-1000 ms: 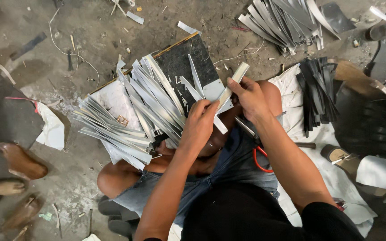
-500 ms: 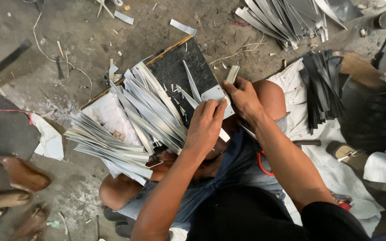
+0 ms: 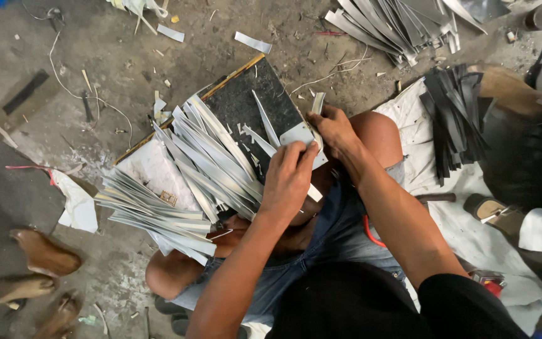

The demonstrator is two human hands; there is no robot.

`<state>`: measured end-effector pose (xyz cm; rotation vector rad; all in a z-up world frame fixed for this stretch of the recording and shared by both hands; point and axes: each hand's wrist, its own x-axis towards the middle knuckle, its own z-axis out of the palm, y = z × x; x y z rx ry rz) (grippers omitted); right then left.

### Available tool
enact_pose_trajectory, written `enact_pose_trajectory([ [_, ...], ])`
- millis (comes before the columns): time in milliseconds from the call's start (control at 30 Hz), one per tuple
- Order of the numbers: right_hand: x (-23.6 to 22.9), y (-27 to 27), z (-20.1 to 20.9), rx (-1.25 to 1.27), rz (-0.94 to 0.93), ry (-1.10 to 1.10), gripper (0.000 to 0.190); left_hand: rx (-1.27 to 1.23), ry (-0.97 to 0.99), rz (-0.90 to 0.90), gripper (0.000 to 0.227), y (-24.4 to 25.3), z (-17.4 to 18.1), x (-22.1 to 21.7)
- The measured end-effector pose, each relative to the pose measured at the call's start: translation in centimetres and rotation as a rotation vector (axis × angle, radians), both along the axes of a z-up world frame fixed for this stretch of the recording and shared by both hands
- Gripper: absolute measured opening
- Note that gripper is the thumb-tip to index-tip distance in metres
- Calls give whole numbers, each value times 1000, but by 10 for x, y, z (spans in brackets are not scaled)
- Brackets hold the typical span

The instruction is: The person sits on the floor and uses red-handled scissors to cut long strips of white and black material. They repeatedly pick up strips, cut them into smaller pieces, and place the cut pieces into piles on the floor.

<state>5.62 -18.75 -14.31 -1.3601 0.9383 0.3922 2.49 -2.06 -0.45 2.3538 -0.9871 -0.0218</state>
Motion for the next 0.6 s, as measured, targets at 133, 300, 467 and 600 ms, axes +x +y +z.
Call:
enact_pose_trajectory([
  [133,0,-7,-29,54,-39,-54,35,1,38,87,31,-4,2,2],
  [300,12,-38,-50,-6,-142,-412,26,81,6,135,32,-7,9,-2],
  [467,0,-77,68,103,-175,-529,19,-193,26,150,23,3,16,-2],
  [600,-32,-60,161,8,25,-629,14,-569,579,133,36,5,34,-21],
])
